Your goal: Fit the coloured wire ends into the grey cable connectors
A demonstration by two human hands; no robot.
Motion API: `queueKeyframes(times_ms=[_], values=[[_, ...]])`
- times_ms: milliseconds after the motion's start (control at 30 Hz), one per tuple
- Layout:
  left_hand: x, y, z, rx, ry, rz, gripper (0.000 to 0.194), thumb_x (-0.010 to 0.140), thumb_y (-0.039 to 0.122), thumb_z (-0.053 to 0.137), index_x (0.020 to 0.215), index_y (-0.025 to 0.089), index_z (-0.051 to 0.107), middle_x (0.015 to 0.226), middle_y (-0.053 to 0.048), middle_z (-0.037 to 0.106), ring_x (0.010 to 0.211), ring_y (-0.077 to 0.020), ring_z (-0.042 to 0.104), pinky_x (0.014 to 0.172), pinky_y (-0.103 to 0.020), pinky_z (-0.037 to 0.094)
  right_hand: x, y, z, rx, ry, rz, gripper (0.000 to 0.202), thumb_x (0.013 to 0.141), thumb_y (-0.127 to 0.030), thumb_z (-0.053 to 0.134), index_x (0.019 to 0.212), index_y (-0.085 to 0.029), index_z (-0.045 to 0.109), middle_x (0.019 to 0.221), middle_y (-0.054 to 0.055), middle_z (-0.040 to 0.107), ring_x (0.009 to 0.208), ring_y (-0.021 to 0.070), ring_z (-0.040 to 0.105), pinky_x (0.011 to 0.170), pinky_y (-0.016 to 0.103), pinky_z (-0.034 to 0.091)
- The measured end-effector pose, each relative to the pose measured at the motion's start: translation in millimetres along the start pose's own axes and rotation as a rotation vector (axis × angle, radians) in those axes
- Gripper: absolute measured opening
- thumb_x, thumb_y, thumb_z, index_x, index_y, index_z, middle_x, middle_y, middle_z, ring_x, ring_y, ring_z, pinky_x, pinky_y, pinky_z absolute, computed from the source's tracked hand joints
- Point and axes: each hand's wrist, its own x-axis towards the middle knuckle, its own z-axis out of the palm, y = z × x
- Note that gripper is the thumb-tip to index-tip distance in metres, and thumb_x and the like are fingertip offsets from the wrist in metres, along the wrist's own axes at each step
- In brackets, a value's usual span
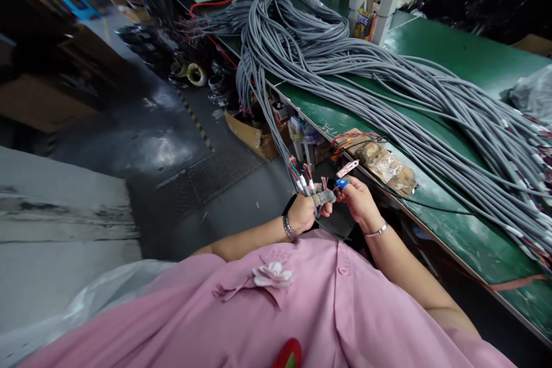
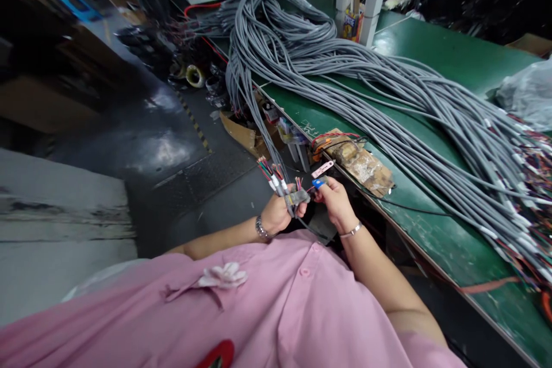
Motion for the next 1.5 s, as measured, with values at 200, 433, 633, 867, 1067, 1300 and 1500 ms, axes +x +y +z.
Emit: queueKeyframes(times_ms=[200, 433, 633, 867, 1067, 1300, 1500], values=[[4, 13, 8.8, -0.129, 0.127, 0.113, 0.024, 0.068, 0.036, 0.072, 0.070, 0.014, 0.062, 0.052, 0.001, 0.060, 0.043, -0.0087, 0.052, 0.041, -0.020, 0.039, 12, -10, -4, 0.268, 0.060, 0.074, 0.052, 0.076, -0.070, 0.052, 0.083, -0.021, 0.063, 0.074, 0.002, 0.063, 0.062, 0.0124, 0.056, 0.054, 0.024, 0.050], [11, 11, 23.0, -0.110, 0.153, 0.156, 0.026, 0.067, 0.037, 0.073, 0.069, 0.013, 0.063, 0.053, -0.001, 0.060, 0.045, -0.0096, 0.054, 0.043, -0.021, 0.038, 16, -19, 8, 0.325, 0.107, 0.015, 0.035, 0.075, -0.055, 0.068, 0.079, -0.021, 0.066, 0.071, -0.001, 0.063, 0.062, 0.0105, 0.055, 0.057, 0.021, 0.051], [16, 4, 22.9, -0.096, 0.142, 0.134, 0.026, 0.067, 0.037, 0.073, 0.067, 0.014, 0.062, 0.051, 0.000, 0.059, 0.043, -0.0089, 0.051, 0.042, -0.021, 0.038, 18, -15, 9, 0.335, 0.113, -0.021, 0.032, 0.077, -0.051, 0.067, 0.079, -0.019, 0.069, 0.077, 0.001, 0.067, 0.065, 0.0113, 0.058, 0.058, 0.022, 0.050], [10, 2, 19.2, -0.069, 0.121, 0.138, 0.026, 0.070, 0.038, 0.071, 0.068, 0.014, 0.063, 0.052, 0.000, 0.060, 0.042, -0.0087, 0.051, 0.042, -0.021, 0.037, 14, -11, 5, 0.387, 0.058, 0.053, 0.043, 0.073, -0.063, 0.065, 0.081, -0.021, 0.066, 0.078, 0.002, 0.068, 0.066, 0.0126, 0.060, 0.058, 0.024, 0.051], [9, -1, 5.8, -0.009, 0.052, 0.059, 0.034, 0.072, 0.045, 0.070, 0.070, 0.012, 0.064, 0.057, -0.004, 0.064, 0.046, -0.0102, 0.056, 0.044, -0.021, 0.038, 8, -2, -11, 0.344, 0.093, 0.135, 0.043, 0.071, -0.064, 0.065, 0.082, -0.022, 0.065, 0.080, 0.002, 0.069, 0.065, 0.0127, 0.061, 0.057, 0.024, 0.052], [11, -4, -1.0, -0.087, -0.019, -0.032, 0.047, 0.069, 0.055, 0.069, 0.082, 0.010, 0.066, 0.065, -0.010, 0.069, 0.061, -0.0188, 0.067, 0.054, -0.025, 0.047, -6, 5, -25, 0.156, 0.096, 0.082, 0.035, 0.075, -0.056, 0.066, 0.084, -0.021, 0.067, 0.081, 0.002, 0.068, 0.066, 0.0127, 0.060, 0.060, 0.026, 0.051], [11, -6, -4.1, -0.133, -0.042, -0.017, 0.052, 0.072, 0.060, 0.064, 0.085, 0.009, 0.066, 0.074, -0.013, 0.071, 0.064, -0.0186, 0.068, 0.056, -0.025, 0.048, -23, 6, -33, 0.028, 0.151, 0.003, 0.027, 0.076, -0.045, 0.069, 0.089, -0.021, 0.068, 0.083, 0.002, 0.068, 0.068, 0.0121, 0.061, 0.062, 0.026, 0.051]])
